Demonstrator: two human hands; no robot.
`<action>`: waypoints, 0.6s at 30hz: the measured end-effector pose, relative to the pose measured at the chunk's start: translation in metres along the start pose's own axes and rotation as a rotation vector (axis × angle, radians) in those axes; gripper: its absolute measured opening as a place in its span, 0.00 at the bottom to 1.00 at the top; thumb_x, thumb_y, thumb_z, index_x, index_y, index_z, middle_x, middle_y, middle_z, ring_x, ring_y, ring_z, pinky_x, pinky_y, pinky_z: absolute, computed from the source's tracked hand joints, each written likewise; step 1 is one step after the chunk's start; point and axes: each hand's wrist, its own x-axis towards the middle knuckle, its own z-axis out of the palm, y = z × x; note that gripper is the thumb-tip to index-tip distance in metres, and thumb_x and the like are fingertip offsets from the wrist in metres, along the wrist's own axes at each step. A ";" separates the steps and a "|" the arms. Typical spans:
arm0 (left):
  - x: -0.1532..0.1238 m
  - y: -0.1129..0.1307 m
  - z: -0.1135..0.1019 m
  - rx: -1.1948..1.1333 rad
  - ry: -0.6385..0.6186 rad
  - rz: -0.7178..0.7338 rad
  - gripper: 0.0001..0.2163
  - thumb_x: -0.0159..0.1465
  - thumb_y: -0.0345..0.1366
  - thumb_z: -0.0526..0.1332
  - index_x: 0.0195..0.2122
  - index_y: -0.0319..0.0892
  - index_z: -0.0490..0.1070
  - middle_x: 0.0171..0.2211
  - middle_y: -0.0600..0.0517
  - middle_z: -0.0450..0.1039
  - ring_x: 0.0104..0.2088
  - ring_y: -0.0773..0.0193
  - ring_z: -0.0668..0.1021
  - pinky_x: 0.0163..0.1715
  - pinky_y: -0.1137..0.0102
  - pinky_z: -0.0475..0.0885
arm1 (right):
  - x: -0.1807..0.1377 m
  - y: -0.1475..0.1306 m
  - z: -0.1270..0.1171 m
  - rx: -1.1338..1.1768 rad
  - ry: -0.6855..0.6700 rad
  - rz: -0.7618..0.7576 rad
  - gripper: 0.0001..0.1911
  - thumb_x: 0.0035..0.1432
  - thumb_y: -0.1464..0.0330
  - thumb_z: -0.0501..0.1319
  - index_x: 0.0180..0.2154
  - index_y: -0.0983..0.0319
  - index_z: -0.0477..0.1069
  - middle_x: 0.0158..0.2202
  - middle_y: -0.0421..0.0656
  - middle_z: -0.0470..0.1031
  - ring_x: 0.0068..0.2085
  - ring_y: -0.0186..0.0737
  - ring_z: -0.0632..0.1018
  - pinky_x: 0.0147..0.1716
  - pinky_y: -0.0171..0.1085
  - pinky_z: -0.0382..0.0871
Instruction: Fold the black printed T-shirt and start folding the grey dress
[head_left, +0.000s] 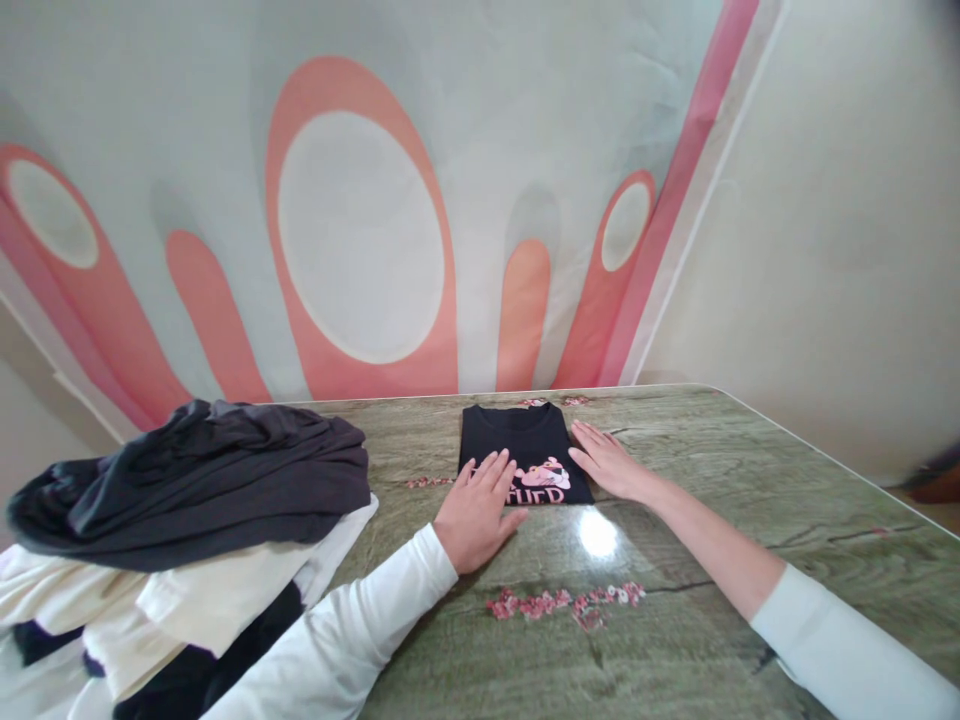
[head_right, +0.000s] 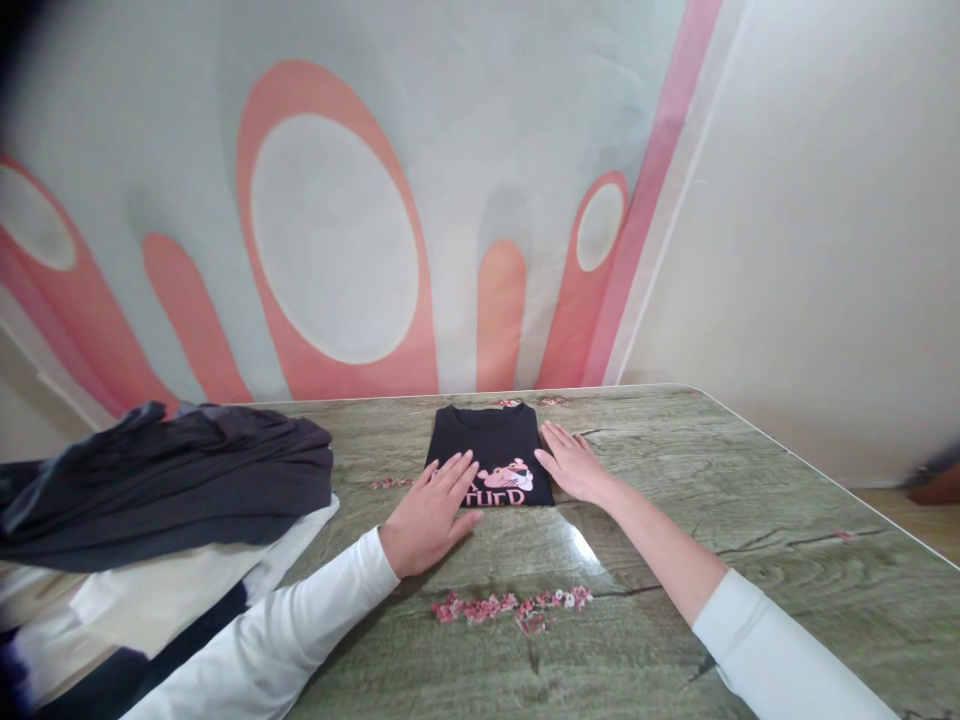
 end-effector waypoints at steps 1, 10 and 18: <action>-0.008 -0.005 -0.003 -0.013 0.006 -0.035 0.27 0.65 0.48 0.45 0.61 0.39 0.49 0.63 0.43 0.47 0.62 0.55 0.51 0.58 0.58 0.49 | 0.003 -0.004 -0.002 0.006 0.013 -0.007 0.35 0.61 0.51 0.34 0.63 0.63 0.42 0.65 0.45 0.42 0.64 0.44 0.46 0.60 0.48 0.42; -0.037 -0.051 0.006 -0.519 0.190 -0.340 0.20 0.62 0.37 0.52 0.55 0.38 0.57 0.55 0.41 0.62 0.55 0.57 0.65 0.55 0.59 0.60 | 0.046 -0.031 0.014 -0.046 -0.013 0.024 0.41 0.57 0.45 0.33 0.63 0.64 0.41 0.65 0.46 0.38 0.64 0.45 0.43 0.60 0.48 0.37; -0.026 -0.060 0.003 -1.226 0.196 -0.704 0.09 0.59 0.24 0.53 0.41 0.37 0.63 0.38 0.46 0.72 0.31 0.68 0.78 0.26 0.74 0.73 | 0.058 -0.012 0.022 -0.073 -0.048 0.046 0.45 0.54 0.41 0.35 0.63 0.63 0.40 0.65 0.49 0.36 0.64 0.50 0.43 0.60 0.47 0.37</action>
